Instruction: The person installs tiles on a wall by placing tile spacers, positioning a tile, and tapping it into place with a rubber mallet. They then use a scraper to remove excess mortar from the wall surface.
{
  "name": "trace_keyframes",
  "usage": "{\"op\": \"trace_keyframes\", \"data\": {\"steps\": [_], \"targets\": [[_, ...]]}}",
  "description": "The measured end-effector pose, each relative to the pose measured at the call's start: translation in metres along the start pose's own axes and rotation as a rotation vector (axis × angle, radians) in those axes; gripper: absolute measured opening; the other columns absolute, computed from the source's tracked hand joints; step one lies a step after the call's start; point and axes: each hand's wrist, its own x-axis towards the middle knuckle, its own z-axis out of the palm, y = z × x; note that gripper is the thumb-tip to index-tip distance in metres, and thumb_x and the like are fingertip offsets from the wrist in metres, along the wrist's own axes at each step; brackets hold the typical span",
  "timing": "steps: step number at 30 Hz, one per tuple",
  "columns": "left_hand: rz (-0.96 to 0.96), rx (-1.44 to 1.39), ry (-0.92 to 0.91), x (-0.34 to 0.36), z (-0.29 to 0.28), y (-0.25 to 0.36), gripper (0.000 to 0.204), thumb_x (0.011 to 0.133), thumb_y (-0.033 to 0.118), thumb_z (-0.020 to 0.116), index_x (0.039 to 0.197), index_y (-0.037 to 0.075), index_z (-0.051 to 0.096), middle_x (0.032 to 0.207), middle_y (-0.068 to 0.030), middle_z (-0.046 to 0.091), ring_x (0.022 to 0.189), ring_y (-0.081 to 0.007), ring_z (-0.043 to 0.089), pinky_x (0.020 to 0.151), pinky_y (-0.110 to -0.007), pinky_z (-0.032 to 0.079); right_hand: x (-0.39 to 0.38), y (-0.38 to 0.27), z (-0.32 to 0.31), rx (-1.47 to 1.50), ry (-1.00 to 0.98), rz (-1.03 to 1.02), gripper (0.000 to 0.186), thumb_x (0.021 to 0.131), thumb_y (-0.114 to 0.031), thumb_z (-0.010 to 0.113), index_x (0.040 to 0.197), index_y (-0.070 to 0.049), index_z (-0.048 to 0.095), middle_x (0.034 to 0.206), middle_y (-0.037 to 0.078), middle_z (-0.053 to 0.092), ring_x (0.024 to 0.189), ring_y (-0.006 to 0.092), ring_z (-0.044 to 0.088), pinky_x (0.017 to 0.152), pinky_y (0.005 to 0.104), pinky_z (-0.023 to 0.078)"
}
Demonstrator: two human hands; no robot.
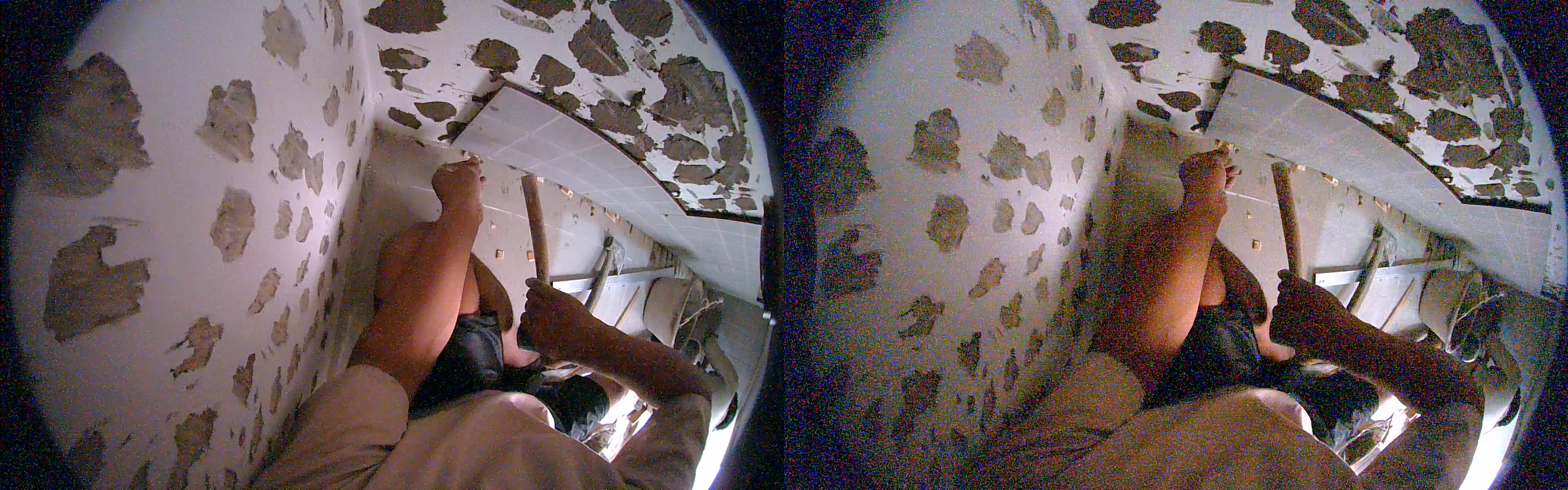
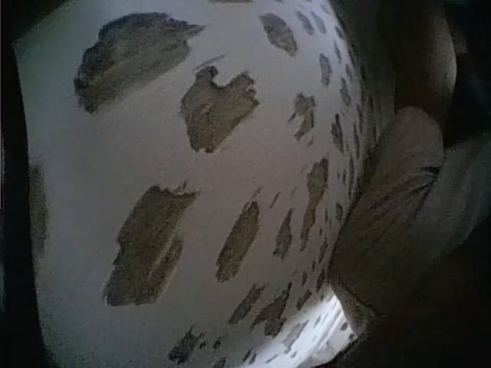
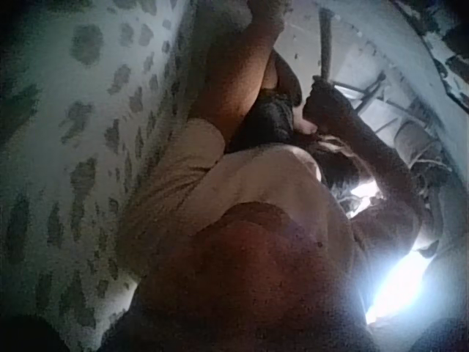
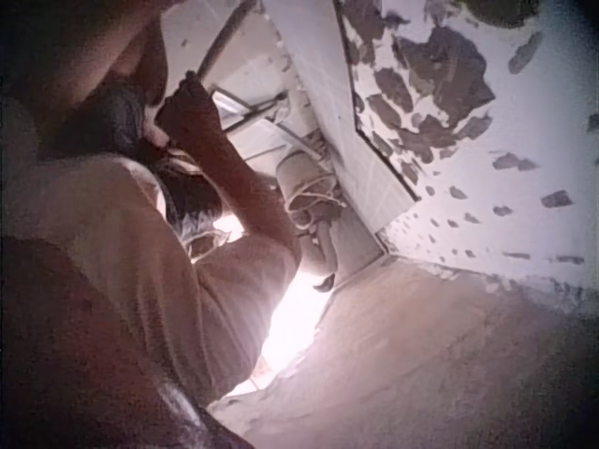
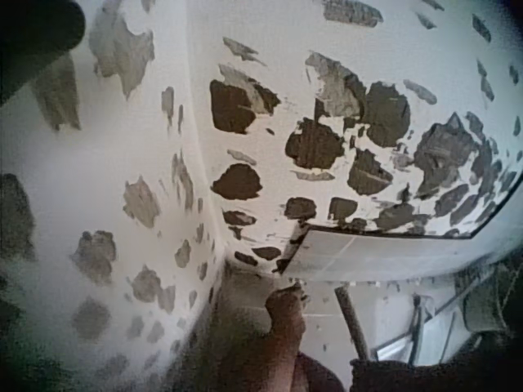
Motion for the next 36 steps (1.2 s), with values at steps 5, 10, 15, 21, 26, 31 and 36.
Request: {"op": "trace_keyframes", "data": {"steps": [5, 10, 15, 21, 26, 31, 36], "targets": [[0.087, -0.231, -0.017, 0.019, -0.009, -0.029, 0.011, 0.09, 0.014, 0.061, 0.086, 0.004, 0.064, 0.078, -0.0063, 0.067, 0.06, -0.0168, 0.062, 0.051, -0.028, 0.05, 0.008, -0.002, 0.006, -0.161, 0.018, -0.08, 0.014, 0.057, -0.034, 0.073, 0.063, -0.022, 0.069, 0.068, -0.001, 0.067, 0.082, 0.021, 0.064, 0.106, 0.0404, 0.033], [0.049, -0.027, -0.006, 0.019, 0.005, -0.025, 0.007, 0.086, 0.012, 0.063, 0.085, 0.006, 0.064, 0.077, -0.0063, 0.067, 0.062, -0.0178, 0.064, 0.052, -0.027, 0.051, 0.009, 0.004, 0.005, -0.268, -0.057, -0.065, 0.018, 0.054, -0.037, 0.076, 0.064, -0.023, 0.07, 0.067, -0.001, 0.067, 0.08, 0.0198, 0.064, 0.099, 0.0392, 0.036], [0.405, 0.701, 0.139, 0.06, -0.012, -0.044, 0.009, 0.086, 0.011, 0.065, 0.083, 0.003, 0.067, 0.074, -0.0081, 0.067, 0.066, -0.0178, 0.065, 0.061, -0.03, 0.052, 0.031, 0.014, 0.001, -0.259, 0.013, -0.088, 0.024, 0.05, -0.04, 0.076, 0.065, -0.022, 0.071, 0.064, -0.003, 0.066, 0.074, 0.019, 0.061, 0.09, 0.0367, 0.039], [0.59, 0.225, 0.264, 0.006, -0.007, 0.001, 0.03, 0.087, 0.023, 0.069, 0.089, -0.007, 0.071, 0.081, -0.0173, 0.071, 0.069, -0.0218, 0.063, 0.07, -0.036, 0.047, 0.035, 0.021, 0.003, -0.246, -0.055, -0.035, 0.021, 0.053, -0.037, 0.074, 0.065, -0.021, 0.072, 0.067, -0.002, 0.066, 0.079, 0.0196, 0.061, 0.096, 0.0364, 0.037], [0.744, 0.208, 0.311, 0.003, -0.006, 0.011, 0.037, 0.086, 0.028, 0.071, 0.088, -0.009, 0.07, 0.079, -0.0184, 0.071, 0.07, -0.0234, 0.063, 0.07, -0.037, 0.048, 0.01, 0.032, -0.039, -0.039, -0.051, -0.091, 0.033, 0.052, -0.04, 0.075, 0.074, -0.016, 0.072, 0.072, 0.002, 0.065, 0.086, 0.0234, 0.061, 0.11, 0.0433, 0.031], [0.777, 0.122, 0.35, -0.001, 0.001, 0.015, 0.038, 0.087, 0.032, 0.068, 0.086, -0.005, 0.072, 0.08, -0.0192, 0.07, 0.071, -0.0288, 0.065, 0.071, -0.038, 0.049, -0.028, 0.027, -0.059, 0.431, 0.343, -0.09, 0.057, 0.059, -0.048, 0.077, 0.094, -0.007, 0.059, 0.087, 0.013, 0.06, 0.095, 0.033, 0.057, 0.112, 0.0491, 0.029], [1.11, 0.705, 0.418, 0.027, -0.028, 0.029, 0.036, 0.082, 0.033, 0.069, 0.085, -0.003, 0.072, 0.079, -0.0175, 0.071, 0.075, -0.0311, 0.068, 0.072, -0.04, 0.052, -0.03, 0.01, -0.056, 0.461, 0.385, -0.13, 0.056, 0.065, -0.047, 0.075, 0.098, -0.007, 0.055, 0.091, 0.014, 0.058, 0.098, 0.0375, 0.055, 0.11, 0.0503, 0.029]]}}
